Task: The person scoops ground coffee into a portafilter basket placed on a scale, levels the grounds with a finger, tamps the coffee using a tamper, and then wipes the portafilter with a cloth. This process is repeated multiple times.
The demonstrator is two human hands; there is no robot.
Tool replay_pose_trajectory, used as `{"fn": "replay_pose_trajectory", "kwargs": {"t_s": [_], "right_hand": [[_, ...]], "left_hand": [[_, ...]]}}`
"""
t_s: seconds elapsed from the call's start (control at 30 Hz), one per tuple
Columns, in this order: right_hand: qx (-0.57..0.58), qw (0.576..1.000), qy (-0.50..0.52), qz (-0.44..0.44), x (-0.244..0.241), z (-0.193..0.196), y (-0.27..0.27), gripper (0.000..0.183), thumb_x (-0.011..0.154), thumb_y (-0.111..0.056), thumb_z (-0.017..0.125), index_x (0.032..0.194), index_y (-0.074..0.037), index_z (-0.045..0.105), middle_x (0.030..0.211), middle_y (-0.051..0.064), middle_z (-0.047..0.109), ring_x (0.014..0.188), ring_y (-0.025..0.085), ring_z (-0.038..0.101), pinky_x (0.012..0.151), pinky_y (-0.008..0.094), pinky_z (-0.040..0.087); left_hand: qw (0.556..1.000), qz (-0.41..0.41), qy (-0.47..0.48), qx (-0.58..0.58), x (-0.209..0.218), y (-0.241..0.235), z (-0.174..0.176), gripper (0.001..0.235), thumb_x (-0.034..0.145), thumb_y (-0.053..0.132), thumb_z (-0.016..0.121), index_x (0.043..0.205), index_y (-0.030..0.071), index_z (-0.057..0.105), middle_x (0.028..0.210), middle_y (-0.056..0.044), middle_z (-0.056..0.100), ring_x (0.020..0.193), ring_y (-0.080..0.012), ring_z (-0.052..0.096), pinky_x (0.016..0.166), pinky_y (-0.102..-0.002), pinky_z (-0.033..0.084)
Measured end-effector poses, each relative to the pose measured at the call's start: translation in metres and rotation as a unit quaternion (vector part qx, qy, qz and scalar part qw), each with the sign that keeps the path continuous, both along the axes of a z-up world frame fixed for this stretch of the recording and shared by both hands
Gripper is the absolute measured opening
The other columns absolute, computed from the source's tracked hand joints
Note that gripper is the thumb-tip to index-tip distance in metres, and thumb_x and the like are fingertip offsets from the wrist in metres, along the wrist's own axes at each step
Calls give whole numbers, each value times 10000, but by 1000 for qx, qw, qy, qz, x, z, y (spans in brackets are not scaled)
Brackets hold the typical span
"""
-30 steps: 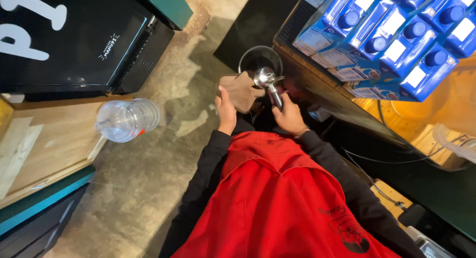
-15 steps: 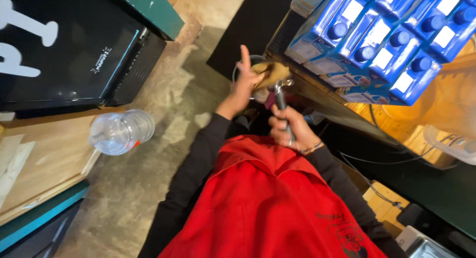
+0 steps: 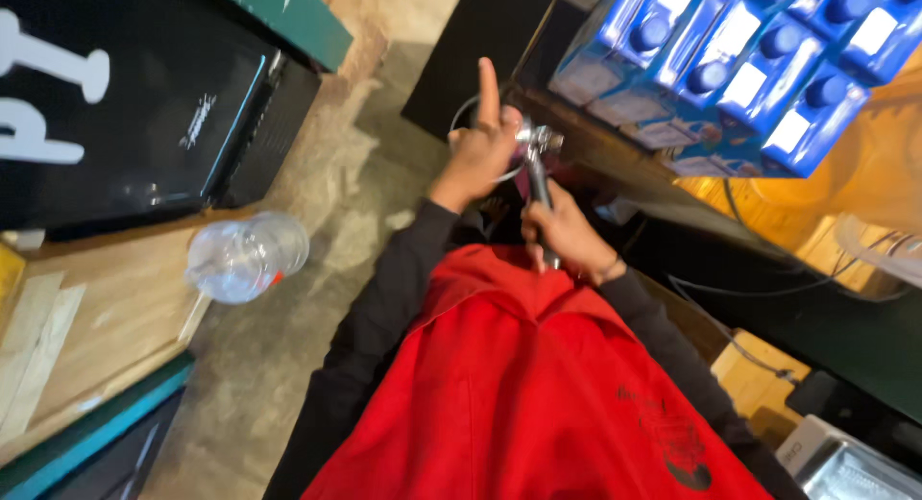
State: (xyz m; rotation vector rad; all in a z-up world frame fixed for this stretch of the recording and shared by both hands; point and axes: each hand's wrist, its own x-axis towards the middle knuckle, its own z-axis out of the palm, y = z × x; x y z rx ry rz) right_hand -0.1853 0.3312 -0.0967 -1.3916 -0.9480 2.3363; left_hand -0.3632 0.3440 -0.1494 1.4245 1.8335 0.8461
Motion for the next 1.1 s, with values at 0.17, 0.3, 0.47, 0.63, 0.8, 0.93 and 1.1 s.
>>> {"fn": "replay_pose_trajectory", "kwargs": {"t_s": [0.17,0.3,0.47,0.63,0.8,0.93,1.1], "right_hand": [[-36,973,222,-44,25,14,-9,203,933,-49,554,1111,-61,457,598,16,365,311,182,465,198,396,420],[-151,901,405,-44,55,0,-11,184,966,-74,476,1132,-58,399,574,-7,301,286,126,380,172,364,395],[-201,875,440,-21,78,7,-33,241,941,-3,442,1179,21,419,596,21,311,315,163,411,180,412,431],[-116,915,385,40,62,45,-38,169,968,29,464,1133,51,433,596,77,391,302,264,532,182,447,440],[75,981,181,1,29,80,-20,137,921,29,553,1049,60,515,540,124,457,272,293,568,180,450,460],[115,982,148,8,32,60,-26,133,897,61,566,1024,64,527,513,127,460,273,307,574,207,410,453],[-56,948,304,-72,48,37,-40,178,918,56,524,1089,46,477,536,67,369,275,216,480,212,406,460]], "left_hand": [[624,139,-769,21,-33,-21,-5,740,1024,644,448,1665,340,239,1461,-327,573,1212,-374,680,1086,-483,552],[488,119,-863,54,-32,-46,91,463,1027,429,521,1252,86,736,1252,-260,726,1071,-337,758,1024,-461,572],[930,-184,-253,193,-27,-53,164,469,912,-189,578,1192,123,787,1190,-66,792,1154,-189,747,1057,-323,595],[876,-361,-79,309,-34,-5,151,400,1019,-30,546,1366,134,657,1100,-208,684,1097,-477,633,1008,-560,552],[934,-100,-226,258,10,0,94,516,813,288,920,1290,284,725,1246,108,712,1164,-131,710,1068,-288,550],[846,32,-509,154,27,-31,67,776,696,-108,860,1406,99,625,1282,-108,696,1229,-201,648,1081,-353,543],[859,74,-500,81,1,-22,11,633,753,-43,748,1365,80,641,1273,-128,702,1239,-239,636,1138,-358,463]]}}
